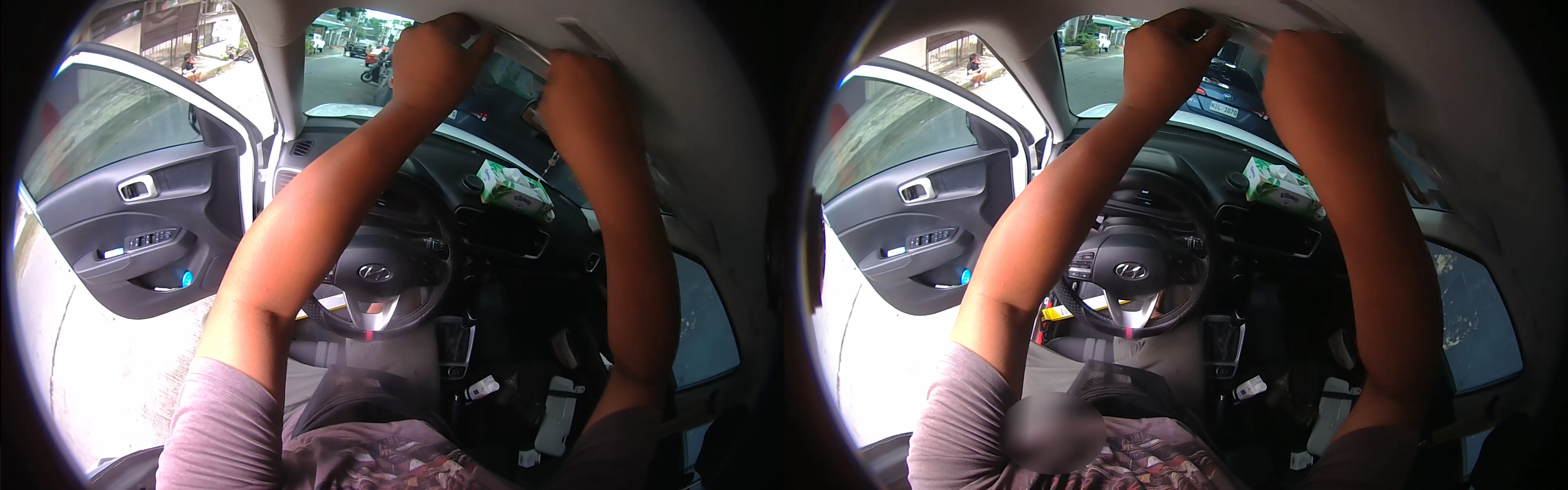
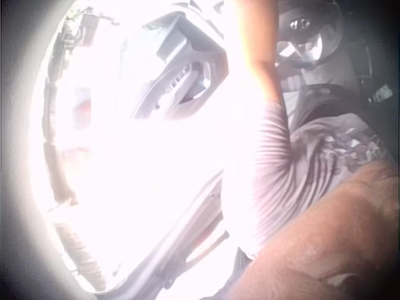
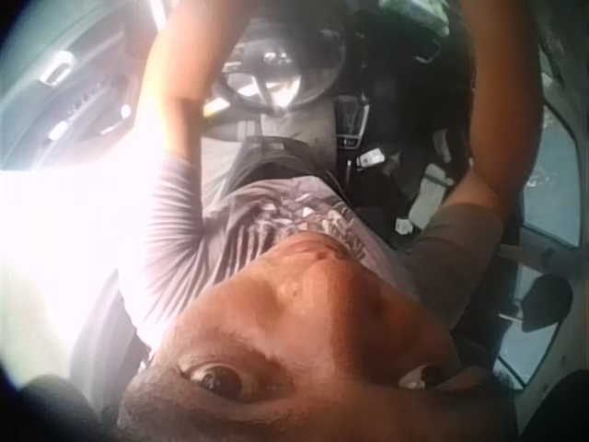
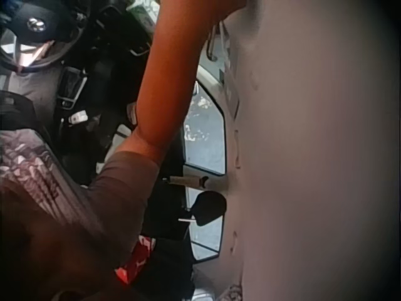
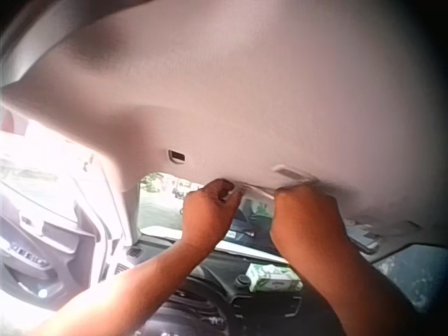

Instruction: The person installs a rearview mirror inside a car using a wrench and a plastic pry tool. They loosen bolts on the roof, remove a trim piece, and attach the mirror to the windshield area.

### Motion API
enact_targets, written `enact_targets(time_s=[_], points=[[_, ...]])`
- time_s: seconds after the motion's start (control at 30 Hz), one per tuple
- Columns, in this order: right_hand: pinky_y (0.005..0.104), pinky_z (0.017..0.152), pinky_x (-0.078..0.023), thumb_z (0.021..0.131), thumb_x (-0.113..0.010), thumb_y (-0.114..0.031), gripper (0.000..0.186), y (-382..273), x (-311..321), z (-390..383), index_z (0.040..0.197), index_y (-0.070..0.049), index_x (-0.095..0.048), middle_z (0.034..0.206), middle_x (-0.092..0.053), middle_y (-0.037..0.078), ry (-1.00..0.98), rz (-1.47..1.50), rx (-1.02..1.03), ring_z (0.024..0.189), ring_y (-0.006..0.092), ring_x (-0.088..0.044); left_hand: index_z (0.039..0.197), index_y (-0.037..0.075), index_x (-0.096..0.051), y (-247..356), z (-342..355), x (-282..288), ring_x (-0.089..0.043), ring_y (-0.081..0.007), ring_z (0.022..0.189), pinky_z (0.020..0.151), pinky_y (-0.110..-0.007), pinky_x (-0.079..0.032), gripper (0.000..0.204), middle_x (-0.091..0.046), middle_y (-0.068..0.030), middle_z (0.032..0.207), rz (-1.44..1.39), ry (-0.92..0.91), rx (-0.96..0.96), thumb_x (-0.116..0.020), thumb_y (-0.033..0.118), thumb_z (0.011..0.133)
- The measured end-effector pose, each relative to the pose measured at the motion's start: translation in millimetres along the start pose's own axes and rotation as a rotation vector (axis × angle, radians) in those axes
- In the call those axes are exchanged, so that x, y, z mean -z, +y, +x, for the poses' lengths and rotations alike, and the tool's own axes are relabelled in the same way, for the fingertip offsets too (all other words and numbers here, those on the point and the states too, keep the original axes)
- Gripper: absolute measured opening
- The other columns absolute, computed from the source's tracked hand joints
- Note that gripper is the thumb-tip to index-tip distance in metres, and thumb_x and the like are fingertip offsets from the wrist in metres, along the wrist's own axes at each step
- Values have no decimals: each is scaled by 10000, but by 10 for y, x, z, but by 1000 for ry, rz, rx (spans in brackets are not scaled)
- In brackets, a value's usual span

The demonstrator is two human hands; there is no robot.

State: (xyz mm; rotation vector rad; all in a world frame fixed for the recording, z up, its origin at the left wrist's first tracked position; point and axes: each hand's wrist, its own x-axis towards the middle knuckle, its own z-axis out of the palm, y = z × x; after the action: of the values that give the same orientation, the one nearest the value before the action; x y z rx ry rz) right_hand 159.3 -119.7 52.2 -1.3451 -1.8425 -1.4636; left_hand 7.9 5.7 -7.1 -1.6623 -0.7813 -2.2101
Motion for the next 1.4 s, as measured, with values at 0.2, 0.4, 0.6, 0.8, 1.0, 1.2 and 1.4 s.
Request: enact_targets(time_s=[0.2,0.4,0.6,0.8,1.0,1.2,1.4], points=[[480,841,-609,950,-655,-149,191,-110,-9,-29,1050,-32,-769,947,-755,205,-36,94,-66,899,373,-762,1360,107,-629,-28,34,79,-750,-350,810,744,-455,-599,504,-758,-169,973,22,-78,63,-741,272,897],[503,890,-575,1000,-619,-191,229,-43,-319,-137,1175,-109,-742,1057,-747,149,139,203,-112,999,380,-725,1205,113,-754,37,-107,150,-758,-340,828,737,-444,-607,385,-773,-130,961,3,-25,-24,-771,285,861],[497,883,-583,1000,-617,-178,226,-10,-475,-92,1187,-126,-733,1088,-744,126,207,225,-79,1012,377,-721,1272,165,-730,-27,-262,117,-746,-351,822,715,-446,-605,436,-762,-116,950,32,17,-184,-767,258,847],[494,880,-586,992,-586,-107,220,-26,-396,-62,1155,-81,-731,1086,-749,136,188,59,-6,1005,375,-727,1300,94,-709,14,-174,254,-756,-312,807,715,-424,-603,442,-762,-121,997,-42,-132,-183,-773,172,870],[441,708,-540,864,-710,-132,153,-56,-23,184,918,9,-734,809,-720,173,-68,-69,88,728,347,-682,1280,81,-714,-23,-58,320,-749,-314,792,714,-429,-595,411,-757,-137,975,-88,-183,-199,-753,128,874],[526,860,-591,934,-570,-64,211,-238,-128,4,1084,-16,-711,979,-746,213,-33,12,-19,949,416,-738,1242,85,-736,-51,-52,266,-758,-320,813,735,-426,-603,357,-771,-156,983,-78,-171,-167,-743,150,891],[519,818,-611,994,-559,-106,228,-409,-405,-173,1183,-16,-651,993,-749,204,-30,179,-206,941,402,-755,1269,90,-721,-148,-23,308,-760,-340,908,791,-436,-616,369,-761,-164,1141,-58,-205,-267,-729,149,905]])
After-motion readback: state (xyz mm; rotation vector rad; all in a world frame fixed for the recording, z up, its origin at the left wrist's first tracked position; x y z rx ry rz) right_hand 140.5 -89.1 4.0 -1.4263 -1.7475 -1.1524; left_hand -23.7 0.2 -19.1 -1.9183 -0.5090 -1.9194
